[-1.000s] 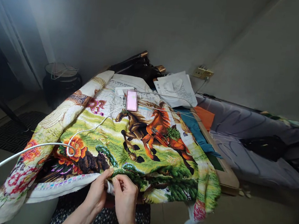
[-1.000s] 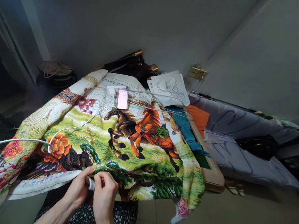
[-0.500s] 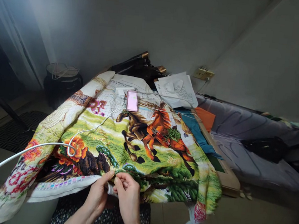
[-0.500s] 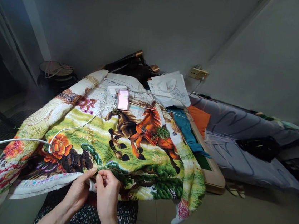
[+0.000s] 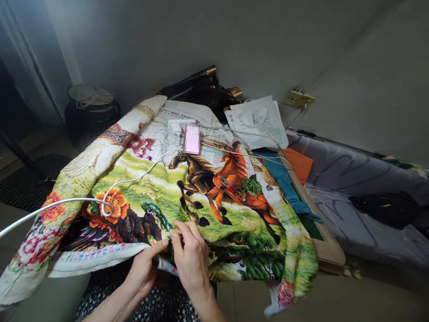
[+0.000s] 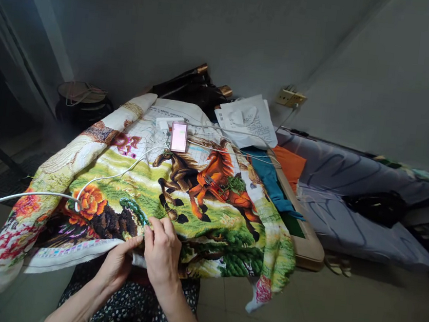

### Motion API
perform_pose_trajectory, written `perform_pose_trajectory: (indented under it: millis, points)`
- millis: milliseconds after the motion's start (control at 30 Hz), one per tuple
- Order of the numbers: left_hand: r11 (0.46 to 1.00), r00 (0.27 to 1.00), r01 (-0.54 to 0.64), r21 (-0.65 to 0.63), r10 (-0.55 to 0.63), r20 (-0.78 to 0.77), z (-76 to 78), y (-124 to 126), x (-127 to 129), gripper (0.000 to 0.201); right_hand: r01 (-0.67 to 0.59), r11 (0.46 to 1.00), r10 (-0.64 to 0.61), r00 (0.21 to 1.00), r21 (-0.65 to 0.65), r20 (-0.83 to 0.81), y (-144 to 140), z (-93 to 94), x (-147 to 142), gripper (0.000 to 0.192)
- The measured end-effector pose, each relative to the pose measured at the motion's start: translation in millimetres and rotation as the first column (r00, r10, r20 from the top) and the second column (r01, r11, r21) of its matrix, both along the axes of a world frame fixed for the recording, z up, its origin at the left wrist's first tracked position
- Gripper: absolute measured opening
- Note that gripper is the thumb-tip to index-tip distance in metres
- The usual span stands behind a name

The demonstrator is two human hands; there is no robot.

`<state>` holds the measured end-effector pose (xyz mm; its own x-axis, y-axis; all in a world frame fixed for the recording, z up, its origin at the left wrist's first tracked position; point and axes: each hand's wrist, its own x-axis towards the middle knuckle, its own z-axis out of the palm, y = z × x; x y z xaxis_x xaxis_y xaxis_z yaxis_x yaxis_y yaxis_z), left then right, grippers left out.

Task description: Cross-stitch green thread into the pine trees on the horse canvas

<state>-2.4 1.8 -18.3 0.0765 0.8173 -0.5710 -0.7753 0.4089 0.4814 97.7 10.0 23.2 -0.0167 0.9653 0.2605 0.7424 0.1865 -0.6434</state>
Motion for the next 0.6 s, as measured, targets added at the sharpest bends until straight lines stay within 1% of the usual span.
perform_pose_trajectory:
  millis: [67, 100, 133, 167, 200, 233, 267, 300, 333, 367, 400, 433, 467, 500, 533, 567, 600]
  points:
    - [1.0, 1.0, -0.01, 0.008, 0.01, 0.001, 0.7, -0.5, -0.5, 0.022, -0.072, 0.996, 0.073, 0.997, -0.043, 0.01, 4.8, 1.1, -2.8, 0.015]
    - [1.0, 1.0, -0.013, 0.003, 0.013, -0.001, 0.8, -0.7, -0.8, 0.021, -0.104, 0.993, 0.102, 0.994, -0.053, -0.037, 7.5, 1.2, -4.3, 0.013]
    - [1.0, 1.0, -0.005, -0.006, 0.005, 0.0, 0.6, -0.9, -1.1, 0.02, -0.122, 0.991, 0.113, 0.985, -0.058, -0.13, 10.5, 2.2, -4.6, 0.014]
    - [1.0, 1.0, 0.008, -0.017, -0.008, 0.003, 0.3, -1.2, -1.5, 0.02, -0.124, 0.99, 0.102, 0.958, -0.067, -0.267, 13.5, 5.1, -2.8, 0.014]
    - [0.999, 1.0, 0.027, -0.025, -0.026, 0.01, -0.3, -1.4, -2.0, 0.021, -0.115, 0.99, 0.07, 0.899, -0.079, -0.433, 16.5, 10.8, 2.2, 0.014]
    - [0.999, 0.999, 0.041, -0.03, -0.041, 0.021, -1.0, -1.7, -2.5, 0.022, -0.106, 0.99, 0.028, 0.799, -0.095, -0.601, 19.3, 20.0, 11.2, 0.014]
    - [0.998, 0.998, 0.049, -0.033, -0.048, 0.032, -1.9, -1.9, -2.9, 0.023, -0.101, 0.988, -0.019, 0.661, -0.115, -0.75, 21.9, 32.7, 24.6, 0.016]
    - [0.998, 0.998, 0.049, -0.035, -0.048, 0.04, -2.9, -2.1, -3.2, 0.024, -0.071, 0.994, -0.037, 0.519, -0.087, -0.854, 24.2, 48.5, 41.9, 0.021]
    - [0.998, 0.998, 0.044, -0.037, -0.042, 0.044, -3.9, -2.2, -3.5, 0.025, -0.048, 0.998, -0.012, 0.406, -0.034, -0.914, 26.1, 66.4, 62.2, 0.024]
    - [0.999, 0.999, 0.032, -0.039, -0.03, 0.045, -4.7, -2.2, -3.7, 0.025, 0.015, 0.998, 0.048, 0.314, 0.056, -0.948, 27.3, 85.1, 84.1, 0.026]
    - [0.999, 0.999, 0.023, -0.041, -0.021, 0.047, -5.4, -2.1, -3.7, 0.025, 0.098, 0.982, 0.131, 0.256, 0.16, -0.958, 27.9, 102.6, 105.5, 0.03]
    - [0.999, 0.999, 0.016, -0.042, -0.014, 0.048, -5.7, -2.0, -3.6, 0.024, 0.24, 0.924, 0.24, 0.241, 0.298, -0.94, 27.7, 117.5, 124.4, 0.034]
    - [0.999, 0.999, 0.012, -0.04, -0.01, 0.051, -5.7, -1.8, -3.4, 0.024, 0.336, 0.856, 0.302, 0.292, 0.393, -0.907, 26.8, 128.0, 139.3, 0.036]
    - [0.999, 0.999, 0.01, -0.039, -0.008, 0.054, -5.3, -1.6, -3.1, 0.024, 0.388, 0.808, 0.295, 0.385, 0.443, -0.874, 25.3, 133.2, 148.6, 0.036]
    - [0.999, 0.998, 0.008, -0.038, -0.006, 0.056, -4.5, -1.6, -2.7, 0.024, 0.422, 0.774, 0.258, 0.472, 0.473, -0.843, 23.3, 132.3, 152.0, 0.035]
    - [0.999, 0.998, 0.008, -0.037, -0.006, 0.056, -3.4, -1.6, -2.4, 0.023, 0.419, 0.784, 0.184, 0.547, 0.458, -0.816, 20.8, 125.6, 149.3, 0.032]
    - [0.999, 0.998, 0.011, -0.039, -0.009, 0.055, -2.2, -1.6, -2.1, 0.023, 0.402, 0.815, 0.11, 0.598, 0.416, -0.794, 17.8, 113.9, 141.3, 0.029]
